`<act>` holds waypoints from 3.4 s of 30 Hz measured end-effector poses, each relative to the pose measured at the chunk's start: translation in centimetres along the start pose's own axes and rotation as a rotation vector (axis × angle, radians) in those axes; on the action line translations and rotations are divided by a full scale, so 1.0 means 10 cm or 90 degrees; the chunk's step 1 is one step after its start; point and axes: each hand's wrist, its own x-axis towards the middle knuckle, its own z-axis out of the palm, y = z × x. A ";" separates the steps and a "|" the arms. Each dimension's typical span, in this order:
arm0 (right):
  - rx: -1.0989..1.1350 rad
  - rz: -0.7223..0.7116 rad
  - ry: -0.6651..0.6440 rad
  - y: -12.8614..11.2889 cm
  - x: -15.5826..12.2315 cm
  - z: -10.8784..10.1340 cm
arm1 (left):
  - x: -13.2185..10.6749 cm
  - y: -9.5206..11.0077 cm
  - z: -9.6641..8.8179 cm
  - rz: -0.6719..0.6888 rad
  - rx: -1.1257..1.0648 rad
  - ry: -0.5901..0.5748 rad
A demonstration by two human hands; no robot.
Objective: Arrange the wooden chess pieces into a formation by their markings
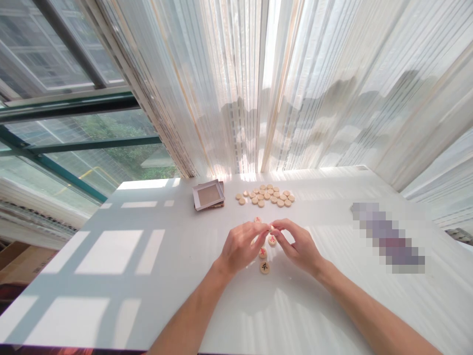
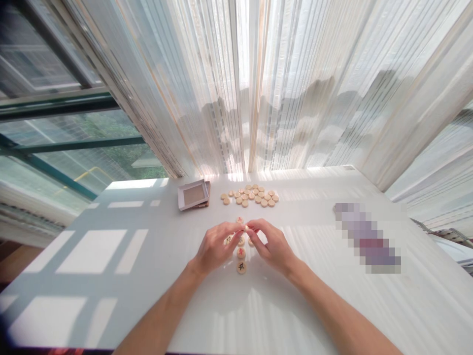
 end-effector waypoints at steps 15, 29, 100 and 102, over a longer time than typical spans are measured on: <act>0.141 0.127 0.000 -0.08 0.05 0.00 | -0.05 -0.01 0.08 -0.060 -0.032 -0.001; 0.217 0.202 0.015 -0.01 0.07 -0.03 | -0.05 0.00 0.08 -0.084 -0.048 -0.027; 0.201 0.225 0.004 -0.04 0.08 -0.03 | -0.06 0.02 0.11 -0.123 -0.143 -0.027; 0.201 0.222 0.006 -0.05 0.08 -0.03 | -0.05 0.03 0.10 -0.137 -0.147 -0.041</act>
